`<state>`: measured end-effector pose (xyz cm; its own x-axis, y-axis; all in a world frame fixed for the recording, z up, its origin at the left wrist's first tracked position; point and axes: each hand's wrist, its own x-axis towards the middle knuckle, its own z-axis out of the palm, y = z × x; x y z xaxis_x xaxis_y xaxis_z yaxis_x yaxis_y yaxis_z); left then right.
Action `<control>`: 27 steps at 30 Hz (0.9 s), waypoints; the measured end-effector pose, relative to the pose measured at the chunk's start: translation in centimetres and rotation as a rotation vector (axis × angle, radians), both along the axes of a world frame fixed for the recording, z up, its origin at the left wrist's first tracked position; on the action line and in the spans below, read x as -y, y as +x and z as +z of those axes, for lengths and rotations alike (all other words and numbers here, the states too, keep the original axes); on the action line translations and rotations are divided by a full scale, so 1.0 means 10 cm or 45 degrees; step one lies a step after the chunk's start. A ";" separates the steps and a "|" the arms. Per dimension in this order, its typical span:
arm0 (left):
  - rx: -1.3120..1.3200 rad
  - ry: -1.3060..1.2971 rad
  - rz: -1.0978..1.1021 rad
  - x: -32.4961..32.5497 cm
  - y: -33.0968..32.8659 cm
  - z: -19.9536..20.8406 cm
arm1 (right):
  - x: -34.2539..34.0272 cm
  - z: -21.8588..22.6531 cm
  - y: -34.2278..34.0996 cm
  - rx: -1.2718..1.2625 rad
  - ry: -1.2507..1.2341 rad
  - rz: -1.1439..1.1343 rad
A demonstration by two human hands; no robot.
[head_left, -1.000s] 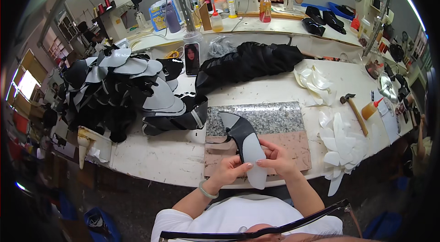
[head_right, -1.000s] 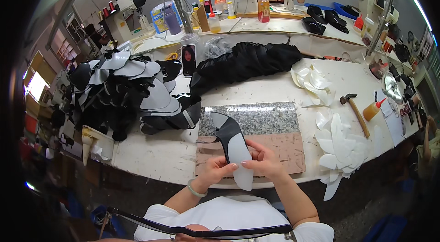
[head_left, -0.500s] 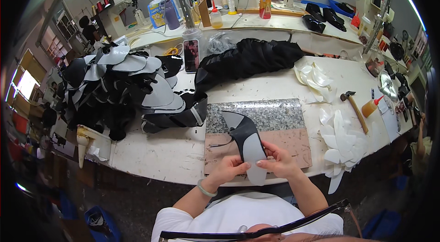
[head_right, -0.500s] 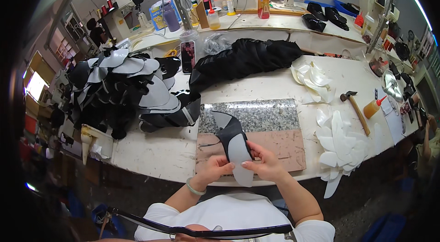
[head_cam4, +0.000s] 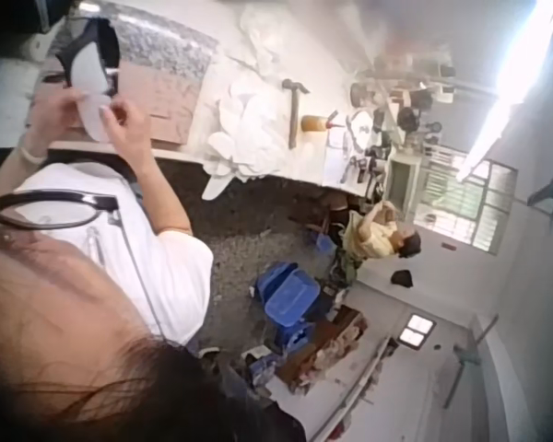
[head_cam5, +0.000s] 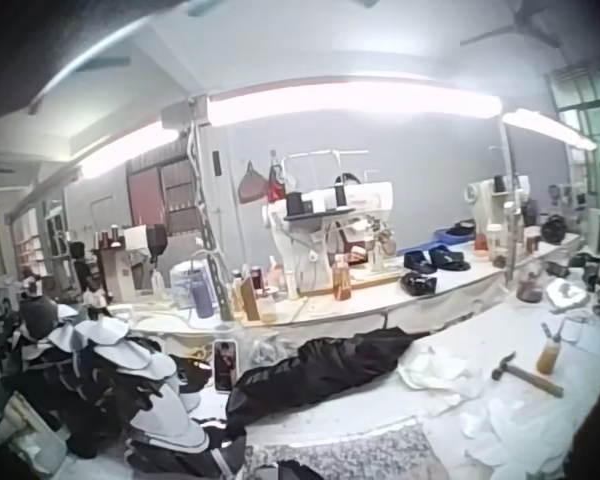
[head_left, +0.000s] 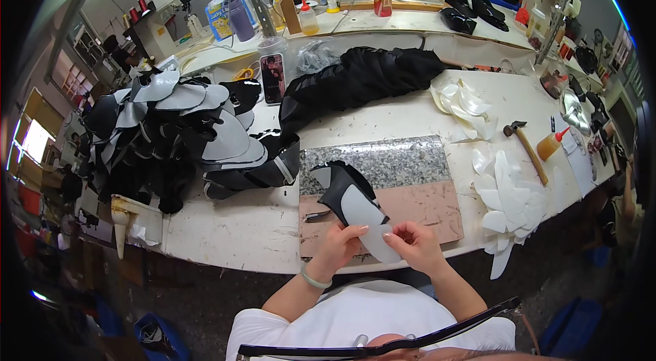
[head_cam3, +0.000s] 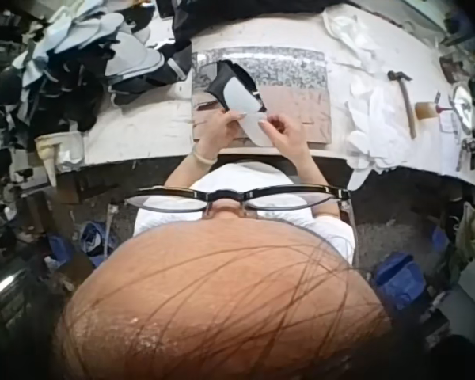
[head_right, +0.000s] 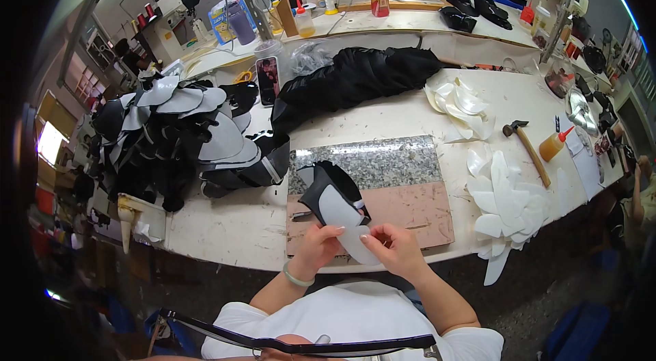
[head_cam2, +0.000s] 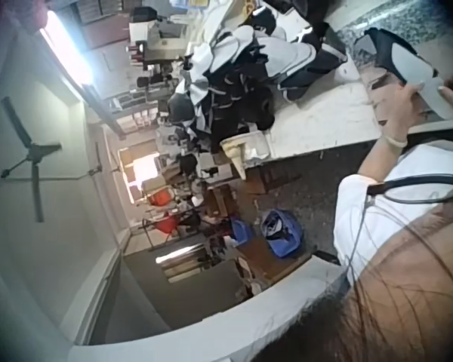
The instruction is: The person sets aside black pleated fabric, aligns and fits a white liner onto a black shoe upper component, and attaches another black piece onto the shoe component by hand.
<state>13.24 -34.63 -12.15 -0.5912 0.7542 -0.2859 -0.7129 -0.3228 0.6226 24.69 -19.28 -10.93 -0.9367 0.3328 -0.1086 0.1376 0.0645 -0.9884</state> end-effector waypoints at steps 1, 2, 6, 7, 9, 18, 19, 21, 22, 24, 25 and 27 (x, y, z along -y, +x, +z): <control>0.006 -0.004 -0.009 0.01 0.00 0.02 | 0.02 0.01 0.01 0.006 -0.004 -0.009; 0.000 0.015 0.024 0.02 0.00 0.03 | 0.03 0.03 0.02 -0.023 0.055 -0.029; -0.427 -0.157 0.231 0.02 0.02 -0.10 | 0.07 0.08 -0.02 -0.087 0.144 -0.041; -0.495 -0.178 0.302 0.01 0.02 -0.09 | 0.07 0.10 -0.04 -0.099 0.181 -0.010; -0.579 -0.232 0.304 0.03 0.05 -0.10 | 0.11 0.15 -0.06 -0.119 0.185 -0.051; -0.894 -0.416 0.275 0.02 0.11 -0.05 | 0.07 0.12 -0.08 -0.166 0.406 -0.048; -0.899 -0.417 0.227 0.04 0.09 -0.08 | 0.08 0.11 -0.08 -0.157 0.413 -0.051; -0.903 -0.419 0.179 0.05 0.09 -0.08 | 0.08 0.11 -0.08 -0.147 0.421 -0.054; -0.801 -0.395 0.111 0.04 0.09 -0.04 | 0.07 0.10 -0.09 -0.152 0.408 -0.071; -0.697 -0.373 0.045 0.04 0.09 -0.04 | 0.07 0.08 -0.10 -0.157 0.393 -0.087; -0.685 -0.392 0.052 0.04 0.10 -0.05 | 0.08 0.06 -0.11 -0.167 0.422 -0.087; -0.673 -0.412 0.059 0.04 0.10 -0.08 | 0.08 0.04 -0.12 -0.177 0.449 -0.087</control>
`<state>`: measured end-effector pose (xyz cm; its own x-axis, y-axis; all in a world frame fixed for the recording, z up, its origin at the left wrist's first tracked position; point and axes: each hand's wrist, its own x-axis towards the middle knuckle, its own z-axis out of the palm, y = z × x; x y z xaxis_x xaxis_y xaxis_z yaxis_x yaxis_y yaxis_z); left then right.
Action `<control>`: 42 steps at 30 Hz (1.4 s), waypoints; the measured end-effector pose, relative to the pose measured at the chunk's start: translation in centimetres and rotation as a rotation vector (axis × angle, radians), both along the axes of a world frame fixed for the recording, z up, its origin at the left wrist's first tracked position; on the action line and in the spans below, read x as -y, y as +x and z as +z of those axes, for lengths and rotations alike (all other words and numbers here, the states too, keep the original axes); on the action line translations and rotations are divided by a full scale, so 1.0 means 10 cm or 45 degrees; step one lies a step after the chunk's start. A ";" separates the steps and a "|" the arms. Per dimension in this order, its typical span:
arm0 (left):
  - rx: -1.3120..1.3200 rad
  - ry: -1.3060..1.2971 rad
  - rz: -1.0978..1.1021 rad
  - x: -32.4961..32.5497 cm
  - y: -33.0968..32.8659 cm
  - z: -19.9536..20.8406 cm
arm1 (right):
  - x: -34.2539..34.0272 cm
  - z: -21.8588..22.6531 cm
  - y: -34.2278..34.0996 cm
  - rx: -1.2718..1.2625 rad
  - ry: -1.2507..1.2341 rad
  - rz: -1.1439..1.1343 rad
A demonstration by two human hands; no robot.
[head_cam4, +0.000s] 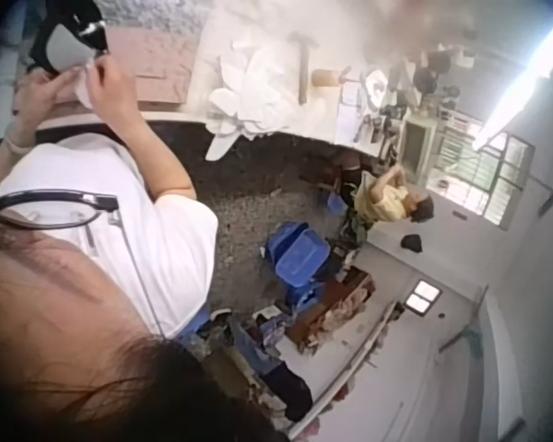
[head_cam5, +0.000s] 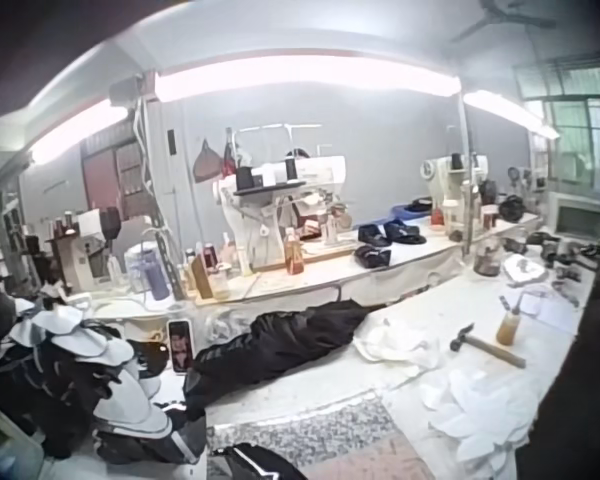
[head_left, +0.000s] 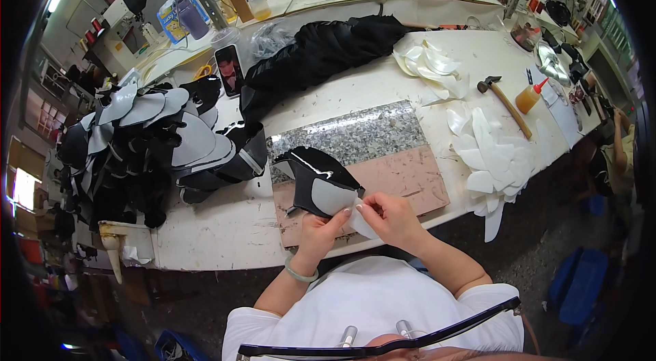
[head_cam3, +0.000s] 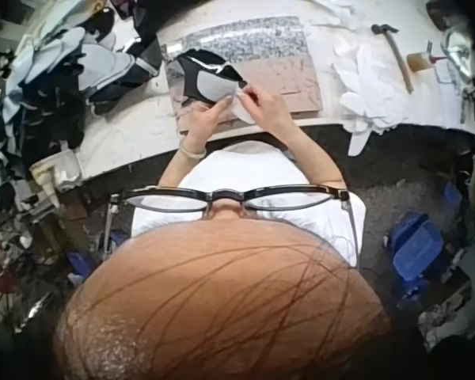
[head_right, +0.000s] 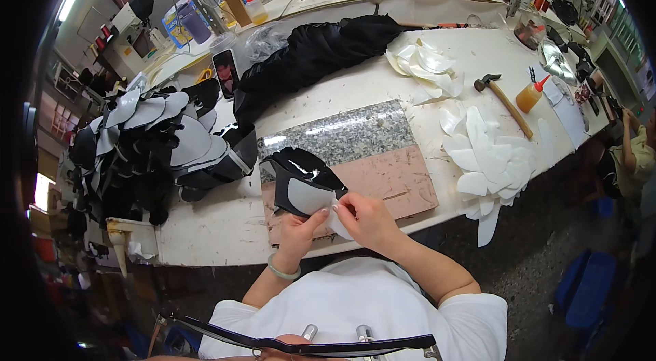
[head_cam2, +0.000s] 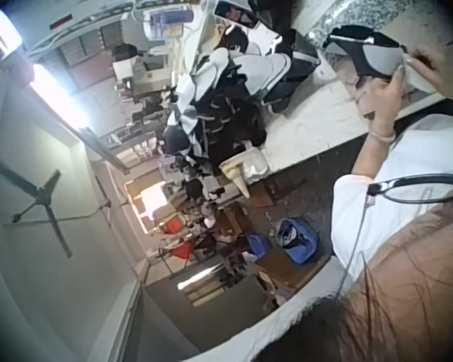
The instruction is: The person sets aside black pleated fabric, aligns and fits a white liner onto a black shoe upper component, and attaches another black piece onto the shoe component by hand.
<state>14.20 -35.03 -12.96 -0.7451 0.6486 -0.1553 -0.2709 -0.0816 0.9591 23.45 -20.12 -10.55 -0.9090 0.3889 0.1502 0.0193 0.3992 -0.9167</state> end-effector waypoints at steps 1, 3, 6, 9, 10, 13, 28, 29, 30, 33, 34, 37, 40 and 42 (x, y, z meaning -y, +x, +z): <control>-0.041 -0.032 0.006 0.00 -0.01 -0.02 | 0.00 -0.01 -0.02 -0.010 0.015 -0.005; -0.081 -0.064 0.011 -0.01 -0.01 -0.06 | 0.00 -0.04 -0.04 -0.019 0.030 -0.011; -0.260 -0.070 0.081 -0.03 0.01 -0.12 | 0.03 -0.10 -0.07 -0.038 0.067 -0.044; -0.314 -0.098 0.104 -0.04 0.00 -0.13 | 0.03 -0.13 -0.08 0.004 0.081 -0.062; -0.283 -0.110 0.085 -0.03 -0.01 -0.14 | 0.03 -0.16 -0.09 -0.001 0.080 -0.063; -0.182 -0.055 0.070 -0.04 -0.06 -0.17 | 0.04 -0.20 -0.13 0.000 0.074 -0.051; -0.403 -0.068 0.164 -0.03 -0.16 0.12 | -0.11 -0.02 -0.30 0.017 -0.141 0.102; -0.404 -0.067 0.170 -0.02 -0.17 0.10 | -0.10 -0.01 -0.30 0.160 -0.256 0.054; -0.309 -0.002 0.131 -0.01 -0.19 0.07 | -0.11 -0.02 -0.31 0.160 -0.254 0.059; -0.214 -0.002 0.112 0.04 -0.21 -0.10 | -0.08 -0.01 -0.30 0.010 -0.164 0.028; -0.377 -0.117 0.105 0.05 -0.20 -0.12 | -0.07 0.02 -0.30 0.047 -0.126 0.089; -0.511 -0.235 0.114 0.03 -0.17 -0.05 | -0.04 -0.04 -0.32 0.049 -0.025 0.095; -0.327 -0.062 0.184 -0.08 -0.12 0.05 | -0.04 0.00 -0.34 0.027 0.030 0.004; -0.179 0.114 0.241 -0.07 -0.12 0.04 | -0.03 0.00 -0.35 0.032 0.022 -0.025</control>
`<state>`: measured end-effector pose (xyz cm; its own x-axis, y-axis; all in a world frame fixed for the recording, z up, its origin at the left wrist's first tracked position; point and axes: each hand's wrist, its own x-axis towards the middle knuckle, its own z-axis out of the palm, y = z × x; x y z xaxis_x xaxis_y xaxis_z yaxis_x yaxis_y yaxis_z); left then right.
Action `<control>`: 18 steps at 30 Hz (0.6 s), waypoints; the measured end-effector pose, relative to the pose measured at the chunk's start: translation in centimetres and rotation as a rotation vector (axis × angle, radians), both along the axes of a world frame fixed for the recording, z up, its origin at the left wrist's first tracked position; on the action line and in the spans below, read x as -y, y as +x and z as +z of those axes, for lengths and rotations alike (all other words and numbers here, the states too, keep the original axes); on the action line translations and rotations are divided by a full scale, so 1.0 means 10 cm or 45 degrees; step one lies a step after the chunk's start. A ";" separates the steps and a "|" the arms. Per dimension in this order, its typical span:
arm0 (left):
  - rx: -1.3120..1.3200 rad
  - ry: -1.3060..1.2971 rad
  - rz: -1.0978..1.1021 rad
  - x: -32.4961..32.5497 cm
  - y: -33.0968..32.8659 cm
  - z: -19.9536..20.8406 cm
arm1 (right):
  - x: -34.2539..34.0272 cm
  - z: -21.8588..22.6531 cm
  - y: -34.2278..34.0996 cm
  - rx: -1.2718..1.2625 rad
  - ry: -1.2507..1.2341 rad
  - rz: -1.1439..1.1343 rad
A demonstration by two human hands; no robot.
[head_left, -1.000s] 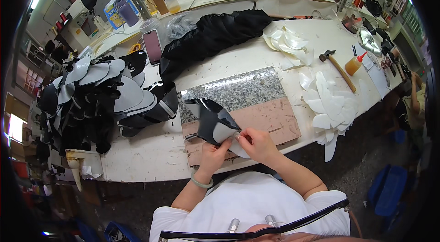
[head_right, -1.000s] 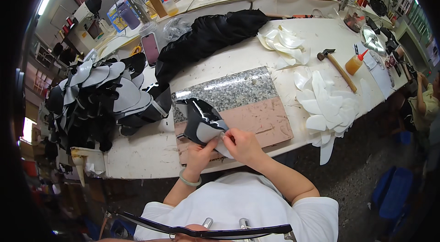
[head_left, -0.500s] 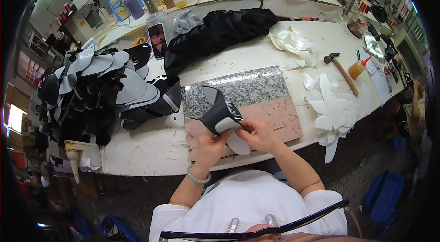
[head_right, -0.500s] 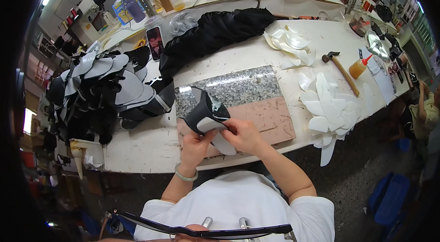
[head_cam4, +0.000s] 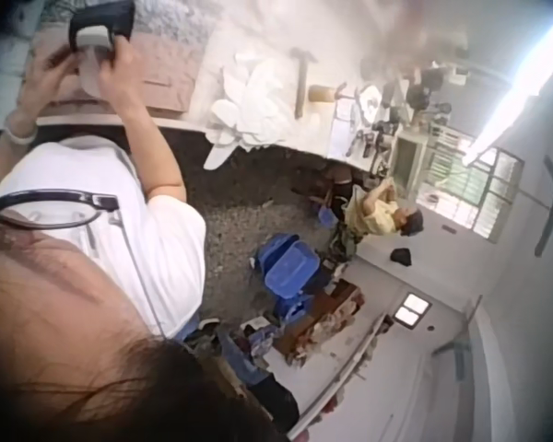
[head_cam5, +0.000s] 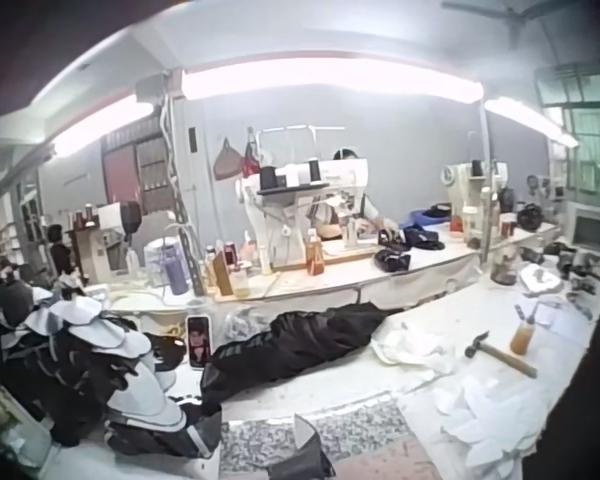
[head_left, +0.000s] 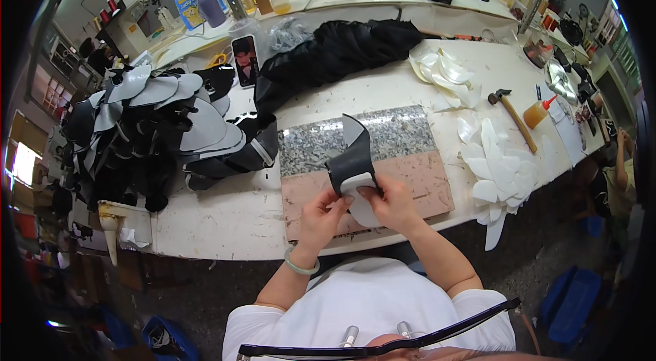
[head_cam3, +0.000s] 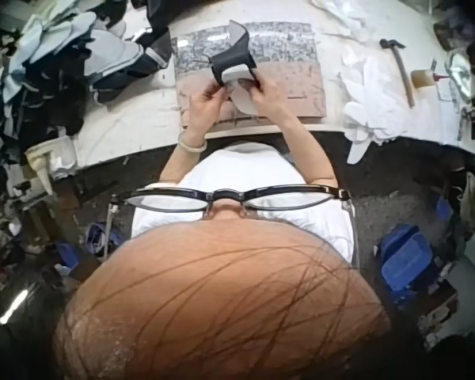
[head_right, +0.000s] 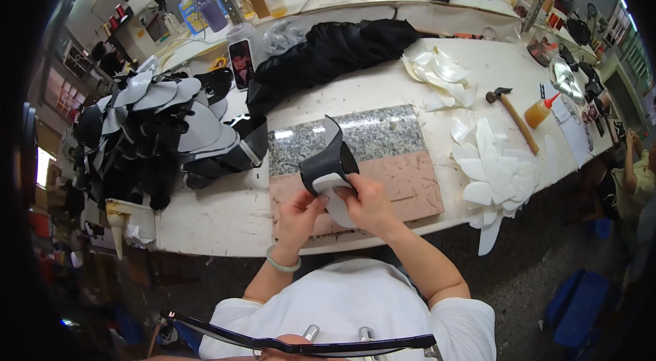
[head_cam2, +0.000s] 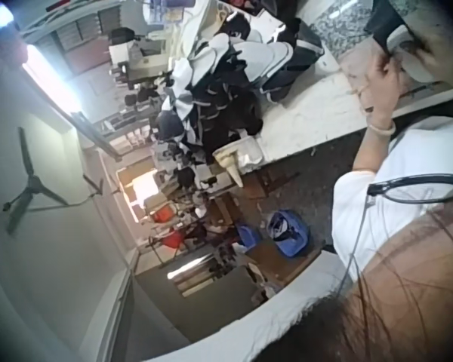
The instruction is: The person sets aside black pleated fabric, aligns and fits a white liner onto a black shoe upper component, and attaches another black piece onto the shoe component by hand.
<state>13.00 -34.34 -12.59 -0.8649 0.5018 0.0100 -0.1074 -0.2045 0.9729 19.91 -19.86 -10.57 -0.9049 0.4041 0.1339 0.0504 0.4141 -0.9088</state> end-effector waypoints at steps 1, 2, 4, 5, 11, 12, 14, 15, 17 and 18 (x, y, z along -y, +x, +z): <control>-0.151 -0.110 0.018 0.02 -0.02 -0.06 | -0.01 -0.06 0.01 -0.006 -0.035 0.049; -0.300 -0.223 0.046 0.04 -0.04 -0.09 | -0.04 -0.11 0.01 -0.012 -0.071 0.106; -0.450 -0.342 0.083 0.06 -0.05 -0.06 | -0.09 -0.09 0.02 -0.024 -0.126 0.187; -0.581 -0.468 0.101 0.06 -0.03 -0.04 | -0.09 -0.05 0.01 -0.018 -0.188 0.251; -0.443 -0.342 -0.039 0.17 -0.13 0.03 | -0.19 0.36 -0.07 0.101 0.265 0.314; -0.595 -0.528 -0.116 0.26 -0.17 0.18 | -0.28 0.37 -0.08 0.009 0.365 0.265; -0.621 -0.954 -0.447 0.34 -0.21 0.67 | -0.44 0.35 -0.14 -0.142 0.648 0.155; -0.627 -0.951 -0.440 0.30 -0.17 0.84 | -0.43 0.34 -0.19 -0.149 0.654 0.157; -1.745 -0.198 -0.261 0.12 -0.08 1.02 | -0.33 0.33 -0.24 0.065 1.036 0.412; -1.958 -0.282 -0.195 0.00 -0.12 1.06 | -0.27 0.36 -0.24 0.071 1.041 0.408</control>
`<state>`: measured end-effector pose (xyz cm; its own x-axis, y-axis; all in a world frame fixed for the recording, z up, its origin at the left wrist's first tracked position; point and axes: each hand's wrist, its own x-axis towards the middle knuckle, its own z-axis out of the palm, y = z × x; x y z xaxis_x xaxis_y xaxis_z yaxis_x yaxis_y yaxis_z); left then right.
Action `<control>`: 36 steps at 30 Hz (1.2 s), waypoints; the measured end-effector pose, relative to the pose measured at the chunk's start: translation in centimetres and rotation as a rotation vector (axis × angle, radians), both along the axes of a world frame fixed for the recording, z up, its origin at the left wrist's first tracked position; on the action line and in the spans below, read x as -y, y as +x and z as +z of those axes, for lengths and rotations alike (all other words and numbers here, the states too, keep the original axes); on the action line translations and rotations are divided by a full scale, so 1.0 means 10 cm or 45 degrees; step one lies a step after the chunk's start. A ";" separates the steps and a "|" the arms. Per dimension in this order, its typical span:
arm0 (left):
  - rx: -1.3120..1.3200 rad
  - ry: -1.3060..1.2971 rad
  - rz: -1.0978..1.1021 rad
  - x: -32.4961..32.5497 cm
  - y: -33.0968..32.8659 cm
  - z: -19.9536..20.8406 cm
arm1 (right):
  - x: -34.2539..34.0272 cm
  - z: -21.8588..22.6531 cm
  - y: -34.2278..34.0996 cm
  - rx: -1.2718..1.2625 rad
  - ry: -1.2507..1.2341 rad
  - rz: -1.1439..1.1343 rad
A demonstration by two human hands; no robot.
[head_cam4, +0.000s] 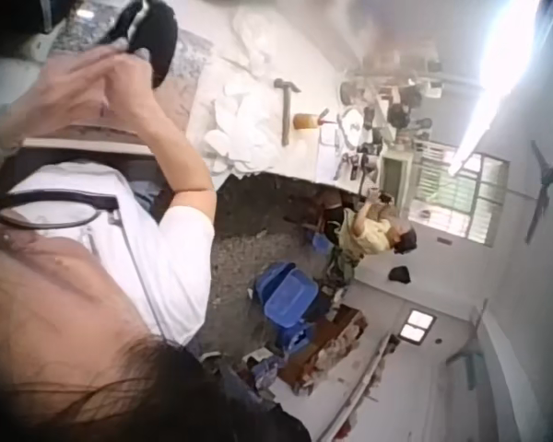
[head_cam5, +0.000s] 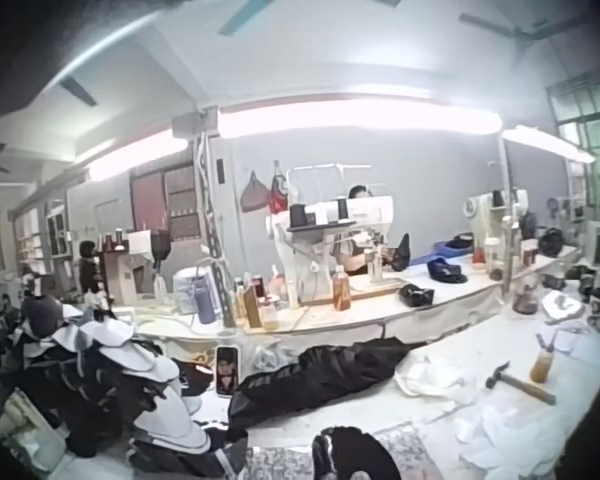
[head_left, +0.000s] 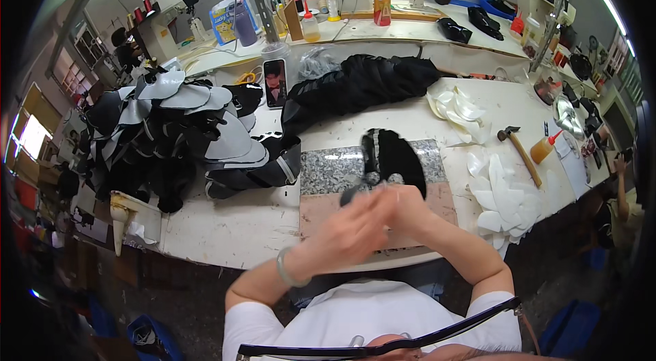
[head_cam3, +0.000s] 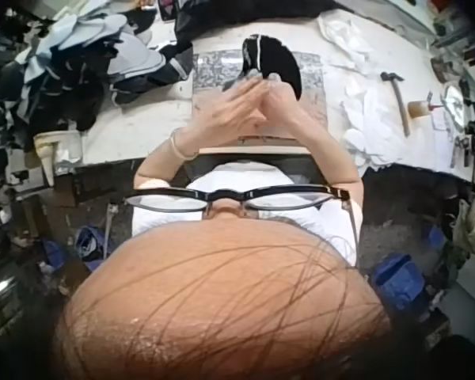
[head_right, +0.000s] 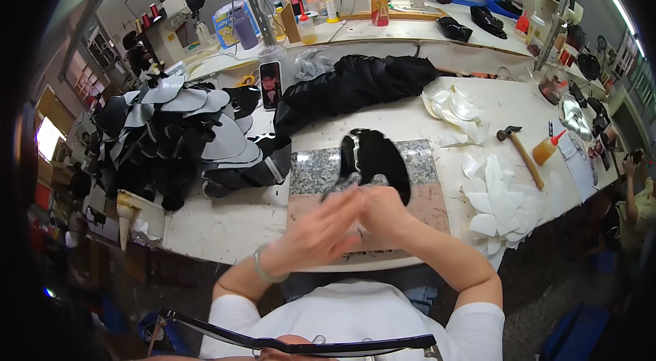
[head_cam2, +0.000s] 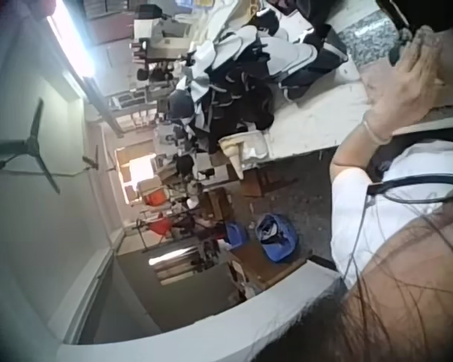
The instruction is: The person sets aside black pleated fabric, aligns and fits a white liner onto a black shoe upper component, and attaches another black piece onto the shoe component by hand.
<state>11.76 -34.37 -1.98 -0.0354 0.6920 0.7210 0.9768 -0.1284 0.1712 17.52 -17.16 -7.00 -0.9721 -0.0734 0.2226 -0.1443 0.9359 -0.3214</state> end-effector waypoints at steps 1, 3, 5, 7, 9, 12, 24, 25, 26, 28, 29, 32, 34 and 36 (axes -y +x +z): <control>0.003 0.005 -0.002 -0.02 -0.11 -0.04 | 0.07 0.04 -0.01 -0.105 0.044 0.026; -0.201 -0.383 0.370 -0.07 -0.36 -0.23 | 0.10 0.11 -0.03 -0.312 0.142 0.067; -0.053 -0.658 0.419 -0.01 -0.44 -0.22 | 0.07 0.15 -0.02 -0.516 0.105 -0.007; 0.088 -0.940 0.478 -0.02 -0.47 -0.28 | 0.08 0.23 0.03 -0.649 -0.051 -0.045; 0.167 -0.249 0.414 -0.04 -0.50 -0.44 | 0.08 0.22 0.05 -0.686 -0.079 -0.042; 0.389 -0.032 0.367 -0.15 -0.38 -0.45 | 0.03 0.07 0.08 -0.795 -0.021 -0.074; 1.658 0.017 -0.219 -0.07 -0.12 -0.45 | -0.15 0.21 0.20 -0.994 -0.220 -0.082; 2.040 0.032 -0.440 -0.06 -0.17 -0.40 | -0.16 0.23 0.21 -1.010 -0.222 -0.066; 2.077 0.038 -0.391 -0.11 -0.16 -0.31 | -0.16 0.23 0.19 -1.056 -0.279 -0.063; 2.151 0.115 -0.553 -0.09 -0.17 -0.34 | -0.14 0.19 0.23 -1.031 -0.393 -0.114; 2.219 0.194 -0.715 -0.08 -0.18 -0.34 | -0.13 0.17 0.25 -1.006 -0.509 -0.166; 2.303 0.250 -0.790 -0.12 -0.12 -0.28 | -0.15 0.29 0.30 -0.987 -0.492 -0.158; 2.293 0.229 -0.843 -0.12 -0.11 -0.31 | -0.16 0.32 0.32 -0.935 -0.533 -0.180; 2.244 0.152 -0.833 -0.13 -0.10 -0.36 | -0.23 0.35 0.27 -0.905 -0.415 -0.389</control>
